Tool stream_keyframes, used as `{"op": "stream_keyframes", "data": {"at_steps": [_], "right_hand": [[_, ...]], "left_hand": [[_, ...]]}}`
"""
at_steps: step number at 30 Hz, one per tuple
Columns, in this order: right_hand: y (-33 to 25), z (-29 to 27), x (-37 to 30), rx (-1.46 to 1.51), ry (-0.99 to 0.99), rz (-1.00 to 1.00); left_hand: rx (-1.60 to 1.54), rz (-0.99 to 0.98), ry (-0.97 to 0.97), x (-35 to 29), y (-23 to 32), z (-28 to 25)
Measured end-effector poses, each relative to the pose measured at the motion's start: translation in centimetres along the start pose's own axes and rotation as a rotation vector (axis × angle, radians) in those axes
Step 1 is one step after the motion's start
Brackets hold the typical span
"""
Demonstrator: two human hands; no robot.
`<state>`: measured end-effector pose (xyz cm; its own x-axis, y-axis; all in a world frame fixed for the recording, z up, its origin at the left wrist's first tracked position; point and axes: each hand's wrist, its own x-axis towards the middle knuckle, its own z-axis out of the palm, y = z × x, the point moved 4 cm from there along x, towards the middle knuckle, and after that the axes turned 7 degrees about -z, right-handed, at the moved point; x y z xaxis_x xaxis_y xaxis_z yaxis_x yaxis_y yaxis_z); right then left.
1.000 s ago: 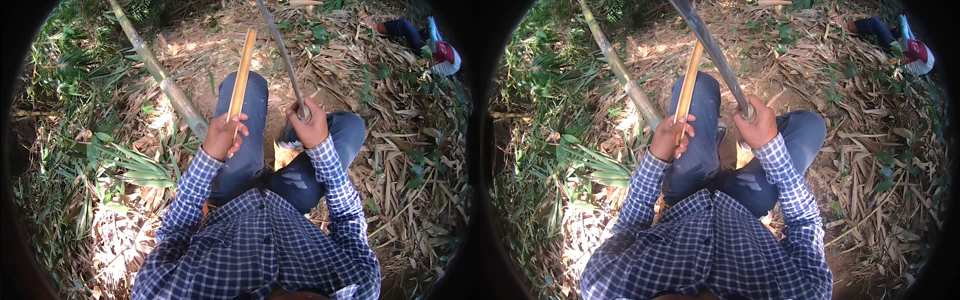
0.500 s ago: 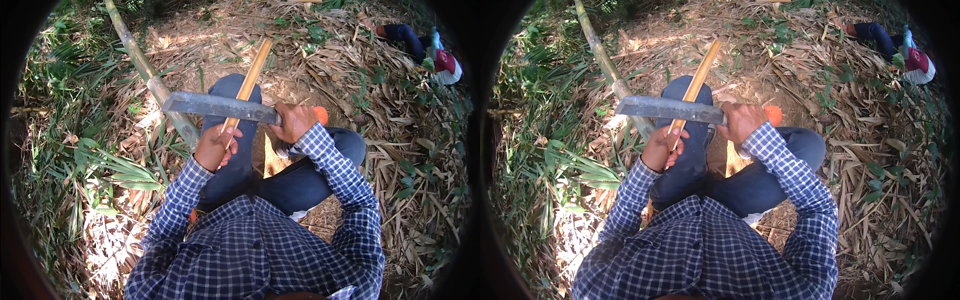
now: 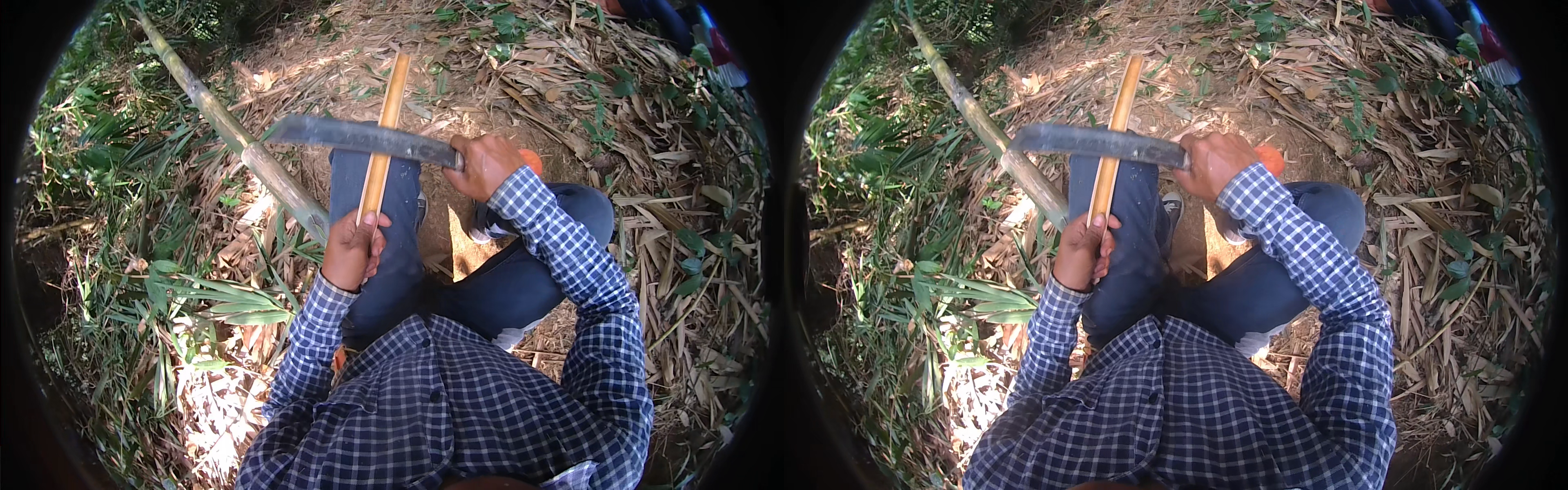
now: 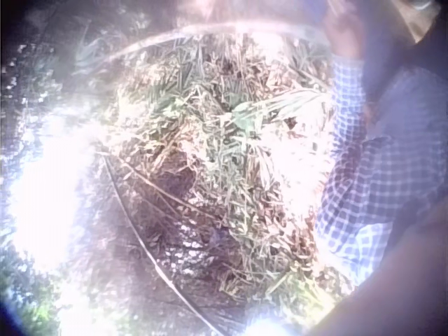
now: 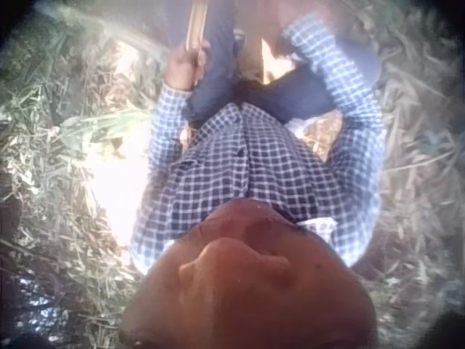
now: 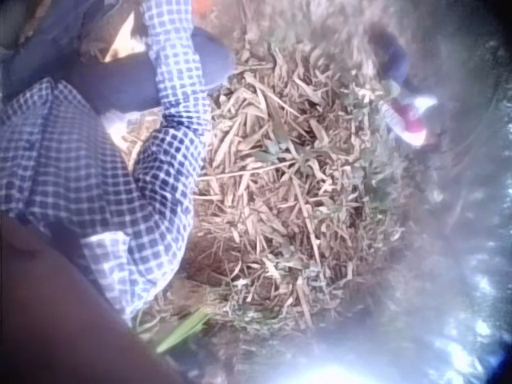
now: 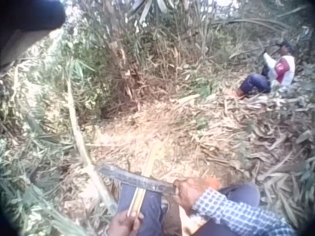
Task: The person sits on the ground and uses a curved blade to shave a long piece of bamboo. They hold the bamboo vertically against their leg and repeatedly scrape the surface to remove the outer layer.
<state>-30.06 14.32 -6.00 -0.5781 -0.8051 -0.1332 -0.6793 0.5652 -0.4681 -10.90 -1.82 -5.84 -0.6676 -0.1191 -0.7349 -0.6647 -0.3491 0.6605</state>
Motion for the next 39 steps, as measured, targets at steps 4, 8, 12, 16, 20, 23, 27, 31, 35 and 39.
{"op": "stream_keyframes", "data": {"at_steps": [4,8,12,16,20,23,27,31,35,39], "right_hand": [[-0.7,1.1,-0.6,-0.037,0.013,-0.151],[-0.5,0.7,0.2,-0.035,0.027,-0.082],[-1.7,1.0,-1.2,-0.052,0.0,-0.13],[-0.1,0.2,0.7,-0.058,0.058,-0.065],[-1.4,0.7,0.0,-0.065,0.002,-0.132],[-0.6,0.6,0.1,-0.132,0.022,-0.16],[0.3,0.0,1.4,-0.066,0.043,0.013],[-1.7,1.2,-0.5,-0.14,0.006,-0.294],[1.7,-0.2,2.4,-0.111,0.14,-0.014],[-1.1,0.8,0.7,-0.083,0.072,-0.251]], "left_hand": [[-0.033,0.024,-0.013,0.3,-0.4,-0.3],[0.006,0.053,0.053,0.3,-0.3,-0.3],[0.001,0.07,0.024,0.4,-0.5,-0.4],[-0.035,0.065,0.03,0.6,-0.6,-0.3],[-0.07,0.024,-0.015,0.4,-0.7,-0.2],[-0.065,0.057,-0.005,0.5,-0.8,0.1],[-0.061,0.059,0.009,0.4,-0.6,0.3],[-0.062,0.048,0.001,0.1,-1.1,0.0],[-0.077,0.064,-0.008,0.3,-1.0,0.2],[-0.075,0.038,-0.001,0.0,-1.2,0.0]]}}
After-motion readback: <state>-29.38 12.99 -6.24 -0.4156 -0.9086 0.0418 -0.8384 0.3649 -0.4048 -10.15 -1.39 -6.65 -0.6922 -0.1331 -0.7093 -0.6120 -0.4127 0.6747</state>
